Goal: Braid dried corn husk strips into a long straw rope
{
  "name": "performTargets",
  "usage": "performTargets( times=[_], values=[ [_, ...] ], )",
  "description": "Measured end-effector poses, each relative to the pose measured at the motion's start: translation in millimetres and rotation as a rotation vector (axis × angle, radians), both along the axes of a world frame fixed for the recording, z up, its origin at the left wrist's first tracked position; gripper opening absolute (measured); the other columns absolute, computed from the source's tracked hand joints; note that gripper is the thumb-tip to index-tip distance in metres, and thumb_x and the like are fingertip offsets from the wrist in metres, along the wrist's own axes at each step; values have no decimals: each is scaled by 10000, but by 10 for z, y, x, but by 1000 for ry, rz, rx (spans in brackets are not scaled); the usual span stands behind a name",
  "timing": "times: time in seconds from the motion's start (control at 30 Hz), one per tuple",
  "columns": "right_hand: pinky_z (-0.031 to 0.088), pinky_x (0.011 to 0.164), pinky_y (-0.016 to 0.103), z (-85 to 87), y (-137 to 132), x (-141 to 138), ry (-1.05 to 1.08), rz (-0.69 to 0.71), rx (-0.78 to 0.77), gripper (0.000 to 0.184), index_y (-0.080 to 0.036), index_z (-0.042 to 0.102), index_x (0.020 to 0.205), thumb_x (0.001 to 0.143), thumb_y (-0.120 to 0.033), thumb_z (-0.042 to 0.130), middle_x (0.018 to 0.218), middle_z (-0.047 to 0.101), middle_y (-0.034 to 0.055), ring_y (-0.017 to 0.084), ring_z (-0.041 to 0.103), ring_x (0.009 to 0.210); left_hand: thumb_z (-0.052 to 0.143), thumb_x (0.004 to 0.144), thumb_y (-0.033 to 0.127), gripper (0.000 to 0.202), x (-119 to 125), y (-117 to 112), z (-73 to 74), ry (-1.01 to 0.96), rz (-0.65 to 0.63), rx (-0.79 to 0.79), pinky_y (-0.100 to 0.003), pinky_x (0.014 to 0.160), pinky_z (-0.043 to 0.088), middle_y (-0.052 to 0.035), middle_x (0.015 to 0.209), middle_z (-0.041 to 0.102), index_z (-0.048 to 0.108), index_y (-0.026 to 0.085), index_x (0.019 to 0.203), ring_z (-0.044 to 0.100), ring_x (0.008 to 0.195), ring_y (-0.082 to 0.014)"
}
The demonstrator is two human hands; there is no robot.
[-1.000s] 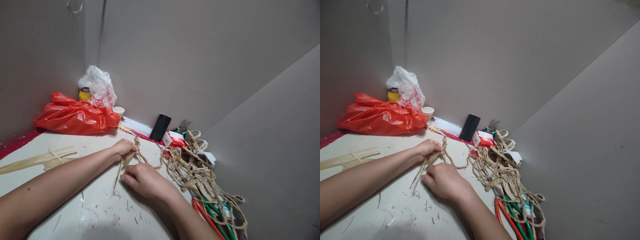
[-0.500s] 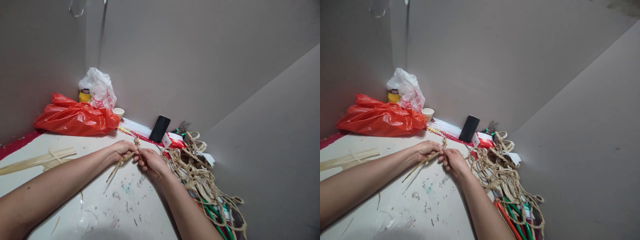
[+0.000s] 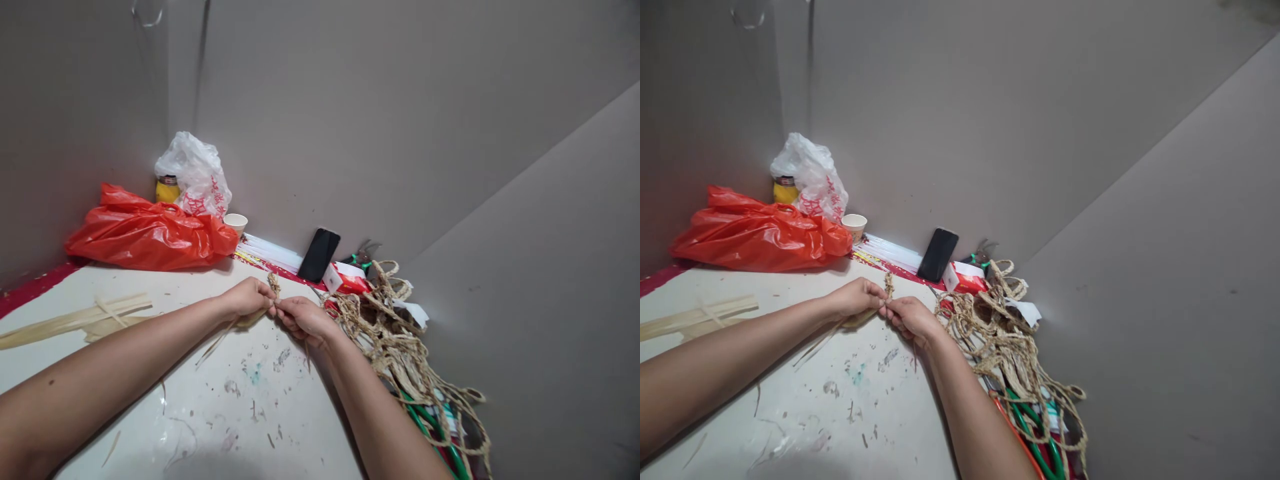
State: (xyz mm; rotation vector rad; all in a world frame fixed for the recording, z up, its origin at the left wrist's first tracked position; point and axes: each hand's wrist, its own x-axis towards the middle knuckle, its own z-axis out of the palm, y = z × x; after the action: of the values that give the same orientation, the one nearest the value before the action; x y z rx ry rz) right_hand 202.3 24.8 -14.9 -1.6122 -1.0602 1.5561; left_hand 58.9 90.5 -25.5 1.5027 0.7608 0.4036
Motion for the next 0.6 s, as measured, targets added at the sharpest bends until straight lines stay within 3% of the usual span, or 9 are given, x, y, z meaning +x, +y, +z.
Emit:
performTargets(
  times=[0.13, 0.3, 0.43, 0.6],
  values=[
    [63, 314, 195, -52, -4, -59, -73, -91, 70, 200, -162, 529, 548, 711, -278, 516, 347, 279, -114, 25, 131, 291, 523, 687, 172, 181, -6, 13, 2, 118, -36, 260, -186, 574, 383, -11, 674, 657, 691, 123, 731, 538, 607, -99],
    [50, 332, 212, -118, 0, -131, -170, -183, 155, 198, -140, 536, 480, 669, -183, 497, 329, 315, -99, 15, 159, 284, 514, 680, 183, 160, -63, 12, 100, 289, -20, 495, -215, 553, 348, 3, 569, 582, 662, 133, 646, 487, 566, -114],
    [44, 341, 220, -117, -3, -149, -158, -190, 158, 181, -149, 530, 483, 654, -194, 496, 322, 295, -105, 22, 140, 291, 496, 692, 231, 181, -67, -64, 186, 425, 5, 601, -246, 557, 354, -26, 555, 572, 625, 142, 600, 504, 561, -147],
    [31, 344, 216, -74, -28, -151, -43, -161, 116, 279, -201, 358, 426, 659, -271, 494, 324, 249, -104, 29, 112, 307, 461, 736, 225, 207, -3, -249, 228, 505, 8, 667, -297, 642, 407, -127, 732, 651, 640, 134, 686, 597, 710, -236]
  ],
)
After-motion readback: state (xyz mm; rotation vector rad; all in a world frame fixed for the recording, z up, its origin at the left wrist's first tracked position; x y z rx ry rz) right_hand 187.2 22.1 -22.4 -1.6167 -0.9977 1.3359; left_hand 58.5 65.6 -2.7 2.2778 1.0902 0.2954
